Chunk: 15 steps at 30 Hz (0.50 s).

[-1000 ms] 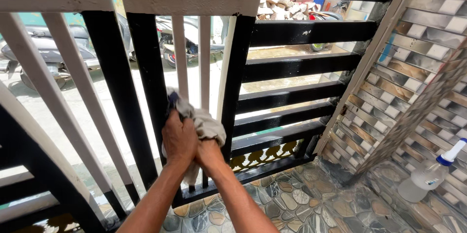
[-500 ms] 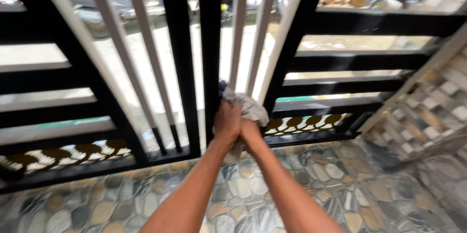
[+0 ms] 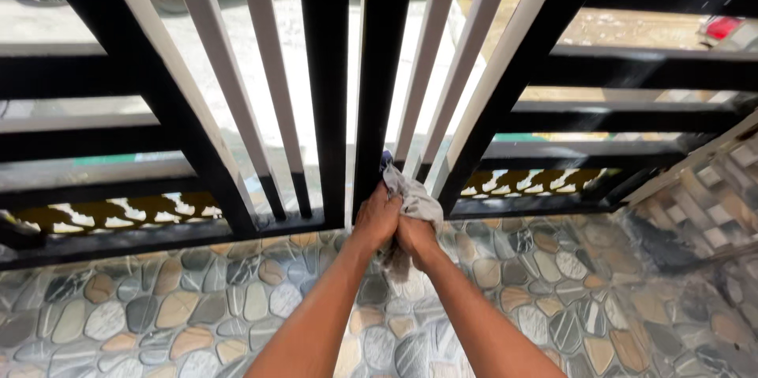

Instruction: The person wipes a metal gate using a cloth, moving between different sections of the frame and bars.

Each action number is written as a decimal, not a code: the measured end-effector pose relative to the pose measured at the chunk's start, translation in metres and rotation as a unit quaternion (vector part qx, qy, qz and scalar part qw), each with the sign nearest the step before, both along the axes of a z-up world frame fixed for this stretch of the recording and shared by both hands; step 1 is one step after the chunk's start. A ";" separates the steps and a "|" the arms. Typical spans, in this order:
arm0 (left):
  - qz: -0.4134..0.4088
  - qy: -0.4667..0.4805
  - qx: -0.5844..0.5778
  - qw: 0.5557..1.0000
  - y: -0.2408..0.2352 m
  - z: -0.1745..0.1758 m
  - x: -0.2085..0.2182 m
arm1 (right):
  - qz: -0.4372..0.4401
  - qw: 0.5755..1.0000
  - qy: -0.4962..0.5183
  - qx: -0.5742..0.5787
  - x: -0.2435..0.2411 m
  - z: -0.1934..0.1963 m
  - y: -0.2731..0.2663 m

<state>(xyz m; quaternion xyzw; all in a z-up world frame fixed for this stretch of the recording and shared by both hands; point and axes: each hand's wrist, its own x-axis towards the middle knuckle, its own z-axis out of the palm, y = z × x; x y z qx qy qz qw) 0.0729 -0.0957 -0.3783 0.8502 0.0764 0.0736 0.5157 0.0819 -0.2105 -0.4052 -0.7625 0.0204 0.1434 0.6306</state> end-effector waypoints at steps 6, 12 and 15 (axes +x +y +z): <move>0.078 -0.010 -0.117 0.990 -0.029 0.023 0.012 | -0.056 0.998 0.029 0.016 0.034 -0.016 -0.018; 0.044 -0.231 -0.127 0.964 -0.037 0.072 0.004 | -0.001 0.946 -0.318 0.056 0.065 -0.040 -0.006; 0.053 -0.180 -0.063 0.980 -0.032 0.025 0.014 | -0.022 0.967 -0.199 0.161 0.053 -0.065 0.008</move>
